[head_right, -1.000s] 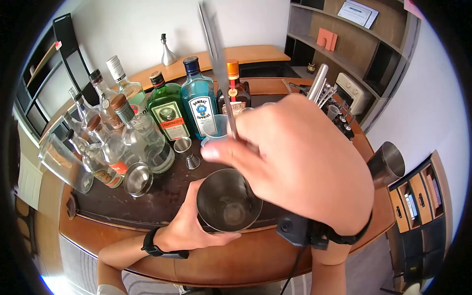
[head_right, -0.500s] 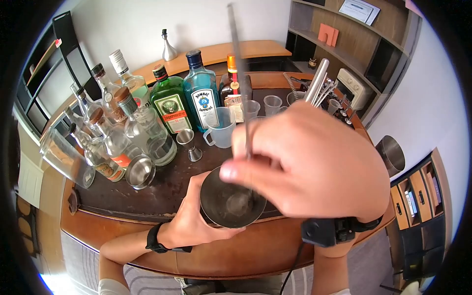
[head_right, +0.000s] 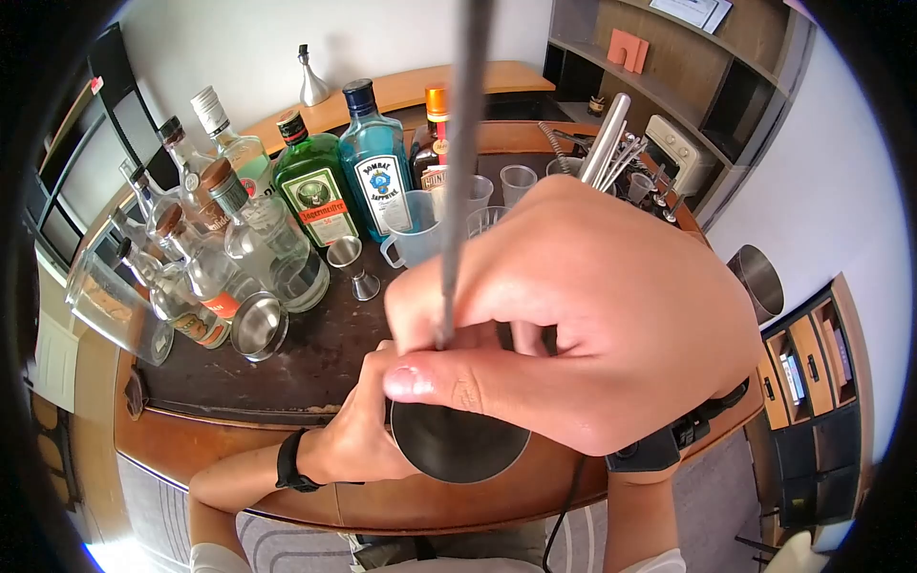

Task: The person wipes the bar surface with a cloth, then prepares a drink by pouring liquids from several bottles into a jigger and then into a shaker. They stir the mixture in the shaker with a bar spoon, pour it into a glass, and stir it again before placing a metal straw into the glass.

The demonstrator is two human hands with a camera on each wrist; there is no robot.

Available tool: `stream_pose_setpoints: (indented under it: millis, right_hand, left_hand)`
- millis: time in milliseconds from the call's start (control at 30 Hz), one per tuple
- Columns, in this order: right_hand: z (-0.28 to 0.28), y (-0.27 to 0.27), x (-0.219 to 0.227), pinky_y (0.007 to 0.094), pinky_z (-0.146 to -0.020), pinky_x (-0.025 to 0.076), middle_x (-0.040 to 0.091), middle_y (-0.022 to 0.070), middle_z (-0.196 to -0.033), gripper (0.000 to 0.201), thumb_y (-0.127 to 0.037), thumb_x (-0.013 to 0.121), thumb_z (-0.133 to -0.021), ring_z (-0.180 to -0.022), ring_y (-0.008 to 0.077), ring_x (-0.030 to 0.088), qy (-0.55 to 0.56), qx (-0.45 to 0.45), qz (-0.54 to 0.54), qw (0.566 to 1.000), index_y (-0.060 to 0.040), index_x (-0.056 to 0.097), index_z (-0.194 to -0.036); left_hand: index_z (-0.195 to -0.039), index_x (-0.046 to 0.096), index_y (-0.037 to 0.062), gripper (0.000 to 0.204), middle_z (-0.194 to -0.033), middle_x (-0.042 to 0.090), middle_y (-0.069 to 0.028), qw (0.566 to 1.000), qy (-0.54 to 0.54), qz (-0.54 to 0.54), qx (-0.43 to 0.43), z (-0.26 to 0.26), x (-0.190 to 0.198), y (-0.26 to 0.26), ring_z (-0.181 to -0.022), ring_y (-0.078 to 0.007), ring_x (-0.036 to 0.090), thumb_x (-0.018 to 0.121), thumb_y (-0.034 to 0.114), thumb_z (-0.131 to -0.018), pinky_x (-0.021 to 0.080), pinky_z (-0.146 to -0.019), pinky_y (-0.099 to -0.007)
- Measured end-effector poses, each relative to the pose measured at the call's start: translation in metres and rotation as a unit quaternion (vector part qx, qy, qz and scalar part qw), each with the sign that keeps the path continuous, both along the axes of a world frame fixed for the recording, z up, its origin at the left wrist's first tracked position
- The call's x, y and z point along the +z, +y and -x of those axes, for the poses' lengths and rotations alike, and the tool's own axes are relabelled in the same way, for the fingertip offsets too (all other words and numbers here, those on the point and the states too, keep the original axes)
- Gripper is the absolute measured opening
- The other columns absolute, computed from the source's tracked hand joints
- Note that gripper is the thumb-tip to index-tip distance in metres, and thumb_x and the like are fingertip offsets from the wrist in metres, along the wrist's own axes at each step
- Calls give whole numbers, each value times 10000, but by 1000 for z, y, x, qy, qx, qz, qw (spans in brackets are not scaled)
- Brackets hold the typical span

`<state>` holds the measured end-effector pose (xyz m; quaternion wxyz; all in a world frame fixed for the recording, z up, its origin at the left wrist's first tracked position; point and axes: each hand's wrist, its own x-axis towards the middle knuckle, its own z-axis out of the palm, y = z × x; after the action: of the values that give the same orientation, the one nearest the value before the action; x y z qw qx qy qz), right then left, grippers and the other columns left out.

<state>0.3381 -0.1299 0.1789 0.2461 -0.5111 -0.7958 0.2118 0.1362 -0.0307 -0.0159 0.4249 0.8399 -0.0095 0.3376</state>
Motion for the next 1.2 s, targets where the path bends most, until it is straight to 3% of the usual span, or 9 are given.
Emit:
stream_pose_setpoints:
  millis: [167,467,800,900,1200]
  right_hand:
    - [-3,4,-8,277,-595,532,749,128,-780,114,-81,778,-896,-667,204,715,61,-2,-74,995,28,779,-863]
    - [-10,-6,-1,264,-573,499,758,128,-792,92,-17,820,-812,-658,184,688,75,2,-108,991,29,796,-888]
    - [-50,-17,-10,249,-538,499,741,132,-806,292,-294,844,-885,-638,174,669,122,114,-145,975,-5,805,-891]
    - [-56,-16,-4,244,-533,496,738,122,-826,323,-332,829,-894,-653,165,669,92,142,-132,977,-10,800,-900]
    - [-50,-12,-6,243,-515,461,747,136,-837,288,-284,850,-879,-618,157,648,80,136,-139,978,-3,801,-919]
  left_hand:
    - [-1465,337,41,1046,-1458,499,-187,999,9,29,-15,2,-1,-3,-1244,-353,539,988,135,-651,474,-1042,-452]
    - [-1462,327,65,1043,-1461,488,-202,998,23,48,-16,2,2,-2,-1270,-347,541,987,111,-655,469,-1058,-441]
    - [-1417,339,78,984,-1477,468,-222,996,1,34,-80,-1,4,2,-1281,-347,542,975,89,-666,471,-1044,-447]
    - [-1416,336,77,986,-1474,472,-224,997,3,20,-74,0,4,2,-1276,-353,538,975,95,-664,468,-1042,-449]
    - [-1433,325,67,1016,-1465,474,-214,998,10,27,-62,1,3,4,-1278,-331,543,989,134,-666,460,-1059,-441]
